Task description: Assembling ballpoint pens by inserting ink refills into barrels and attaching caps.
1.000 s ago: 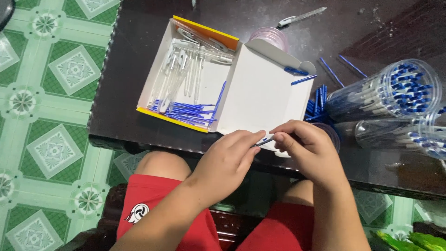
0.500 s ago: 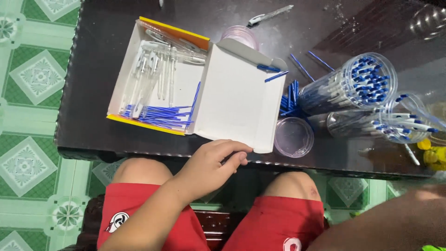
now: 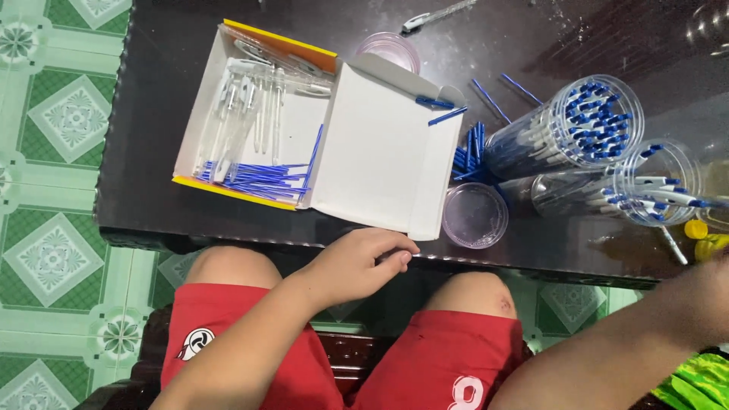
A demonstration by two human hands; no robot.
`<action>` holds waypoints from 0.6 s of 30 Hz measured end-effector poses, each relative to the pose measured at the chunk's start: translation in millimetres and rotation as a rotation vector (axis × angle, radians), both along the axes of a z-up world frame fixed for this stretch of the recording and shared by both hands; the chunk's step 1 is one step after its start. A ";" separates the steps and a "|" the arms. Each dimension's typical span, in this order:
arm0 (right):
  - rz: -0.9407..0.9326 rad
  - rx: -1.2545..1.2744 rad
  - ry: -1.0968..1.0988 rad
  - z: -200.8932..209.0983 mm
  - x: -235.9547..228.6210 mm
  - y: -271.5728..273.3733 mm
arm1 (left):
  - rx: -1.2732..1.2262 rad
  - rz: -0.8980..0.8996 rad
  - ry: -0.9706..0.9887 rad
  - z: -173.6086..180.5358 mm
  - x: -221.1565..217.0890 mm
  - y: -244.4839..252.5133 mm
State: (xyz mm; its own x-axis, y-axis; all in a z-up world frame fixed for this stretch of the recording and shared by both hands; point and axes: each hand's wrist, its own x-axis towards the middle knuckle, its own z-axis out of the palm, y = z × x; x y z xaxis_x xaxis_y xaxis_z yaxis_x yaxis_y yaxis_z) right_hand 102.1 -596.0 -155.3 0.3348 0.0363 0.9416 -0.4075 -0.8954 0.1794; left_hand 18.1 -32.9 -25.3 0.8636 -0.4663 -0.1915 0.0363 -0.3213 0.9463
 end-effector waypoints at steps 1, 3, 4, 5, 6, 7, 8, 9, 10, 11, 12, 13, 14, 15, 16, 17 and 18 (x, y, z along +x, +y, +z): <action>0.184 0.570 -0.017 33.3 7.6 58.6 | 0.007 -0.006 -0.003 -5.3 -0.5 -1.2; 0.389 1.144 -0.007 126.8 0.8 116.8 | 0.015 -0.014 -0.007 -10.1 -0.7 -2.5; 0.382 1.256 0.037 144.8 1.3 147.4 | 0.027 -0.020 -0.010 -9.7 -0.4 -2.6; 0.374 1.367 0.083 162.9 1.4 177.8 | 0.038 -0.026 -0.013 -9.4 -0.3 -2.9; 0.371 1.369 0.082 157.4 4.0 169.8 | 0.040 -0.029 -0.012 -9.2 0.1 -2.7; 0.488 1.194 0.149 152.3 6.0 161.4 | 0.046 -0.030 0.002 -9.0 0.2 -3.0; 0.597 1.014 0.216 147.0 7.9 153.1 | 0.051 -0.031 0.016 -9.0 0.2 -3.0; 0.595 1.014 0.216 152.1 5.0 160.5 | 0.051 -0.033 0.017 -11.0 0.0 -3.9; 0.579 1.074 0.233 157.3 2.1 168.3 | 0.053 -0.031 0.007 -13.1 -0.3 -4.4; 0.564 1.133 0.253 162.5 -0.1 176.3 | 0.055 -0.028 -0.003 -15.1 -0.8 -4.7; 0.564 1.133 0.254 165.1 -3.5 175.1 | 0.054 -0.027 -0.002 -16.2 -0.7 -5.1; 0.653 0.904 0.365 167.5 -6.5 174.1 | 0.052 -0.029 -0.018 -17.4 -0.6 -5.3; 0.733 0.673 0.476 170.0 -9.5 173.1 | 0.049 -0.031 -0.033 -18.5 -0.7 -5.4; 0.735 0.673 0.477 169.8 -10.1 175.4 | 0.050 -0.029 -0.033 -15.2 -0.2 -4.7; 0.805 0.706 0.509 169.7 -10.7 177.7 | 0.053 -0.032 -0.014 -11.8 0.3 -4.0; 0.877 0.740 0.541 169.5 -11.1 180.0 | 0.058 -0.035 0.005 -8.3 0.9 -3.1; 0.879 0.740 0.541 172.1 -11.1 185.0 | 0.058 -0.032 0.005 -9.1 1.2 -3.0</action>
